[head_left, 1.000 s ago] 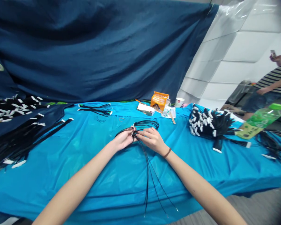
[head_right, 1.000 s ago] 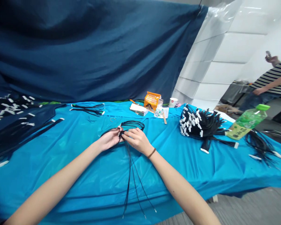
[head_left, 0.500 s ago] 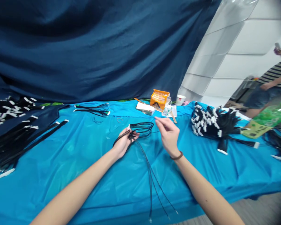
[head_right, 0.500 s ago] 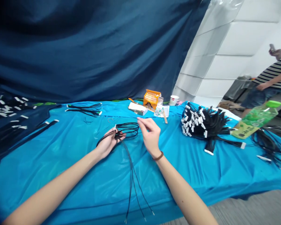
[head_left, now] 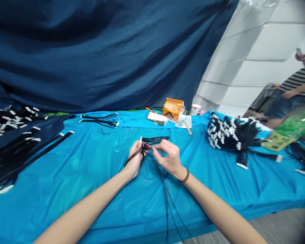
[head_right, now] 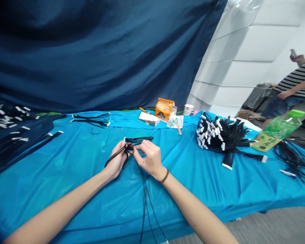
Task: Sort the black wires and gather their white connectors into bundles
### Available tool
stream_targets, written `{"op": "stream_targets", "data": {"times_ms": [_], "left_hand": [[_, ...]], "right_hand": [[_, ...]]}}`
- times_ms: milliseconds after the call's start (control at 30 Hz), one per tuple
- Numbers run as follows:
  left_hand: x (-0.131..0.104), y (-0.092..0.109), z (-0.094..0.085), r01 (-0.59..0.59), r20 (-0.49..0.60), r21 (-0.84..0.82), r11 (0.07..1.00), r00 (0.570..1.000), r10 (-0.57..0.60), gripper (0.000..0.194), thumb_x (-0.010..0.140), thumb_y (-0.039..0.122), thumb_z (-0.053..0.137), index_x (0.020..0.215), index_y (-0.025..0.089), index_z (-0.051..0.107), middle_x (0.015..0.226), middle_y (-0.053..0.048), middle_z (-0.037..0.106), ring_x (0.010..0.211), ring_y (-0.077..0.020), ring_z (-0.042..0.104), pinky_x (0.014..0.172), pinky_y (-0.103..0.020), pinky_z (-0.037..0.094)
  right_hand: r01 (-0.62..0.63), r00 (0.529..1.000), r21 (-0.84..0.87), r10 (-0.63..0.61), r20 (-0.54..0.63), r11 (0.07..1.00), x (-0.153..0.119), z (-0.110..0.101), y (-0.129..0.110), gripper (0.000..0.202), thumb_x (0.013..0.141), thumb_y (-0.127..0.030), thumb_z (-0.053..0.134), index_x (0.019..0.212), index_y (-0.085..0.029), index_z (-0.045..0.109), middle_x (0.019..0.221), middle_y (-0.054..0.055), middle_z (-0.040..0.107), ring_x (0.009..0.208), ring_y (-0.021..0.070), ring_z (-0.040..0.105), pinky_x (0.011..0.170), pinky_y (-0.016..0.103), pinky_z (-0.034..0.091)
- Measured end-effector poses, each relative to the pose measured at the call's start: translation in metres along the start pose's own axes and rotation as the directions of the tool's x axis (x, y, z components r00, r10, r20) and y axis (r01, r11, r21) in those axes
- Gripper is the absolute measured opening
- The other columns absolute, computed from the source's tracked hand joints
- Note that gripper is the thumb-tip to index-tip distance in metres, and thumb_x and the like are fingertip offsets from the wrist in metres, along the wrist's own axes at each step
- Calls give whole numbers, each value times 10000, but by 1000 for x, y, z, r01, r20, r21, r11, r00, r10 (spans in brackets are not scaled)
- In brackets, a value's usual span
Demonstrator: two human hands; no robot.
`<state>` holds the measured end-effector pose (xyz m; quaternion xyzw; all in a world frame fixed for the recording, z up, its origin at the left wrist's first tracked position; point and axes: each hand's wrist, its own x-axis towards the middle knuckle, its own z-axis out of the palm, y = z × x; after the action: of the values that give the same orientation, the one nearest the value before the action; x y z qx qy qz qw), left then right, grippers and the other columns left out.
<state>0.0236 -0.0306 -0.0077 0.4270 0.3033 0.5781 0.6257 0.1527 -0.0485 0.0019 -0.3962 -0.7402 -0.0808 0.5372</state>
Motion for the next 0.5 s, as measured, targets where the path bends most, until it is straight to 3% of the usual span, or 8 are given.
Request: {"op": "stream_targets", "data": {"times_ms": [500], "left_hand": [[1,1,0,-58,0,33,998,998,58,305,747,462,539,770,159,508,767,-13,590,770,-141,569,821,-318,435]], "right_hand": [[-1,1000,20,1,14,1000,-1,2,0,151,805,-181,510,659,-166,545,554,-10,472,541,107,423,521,234,320]]}}
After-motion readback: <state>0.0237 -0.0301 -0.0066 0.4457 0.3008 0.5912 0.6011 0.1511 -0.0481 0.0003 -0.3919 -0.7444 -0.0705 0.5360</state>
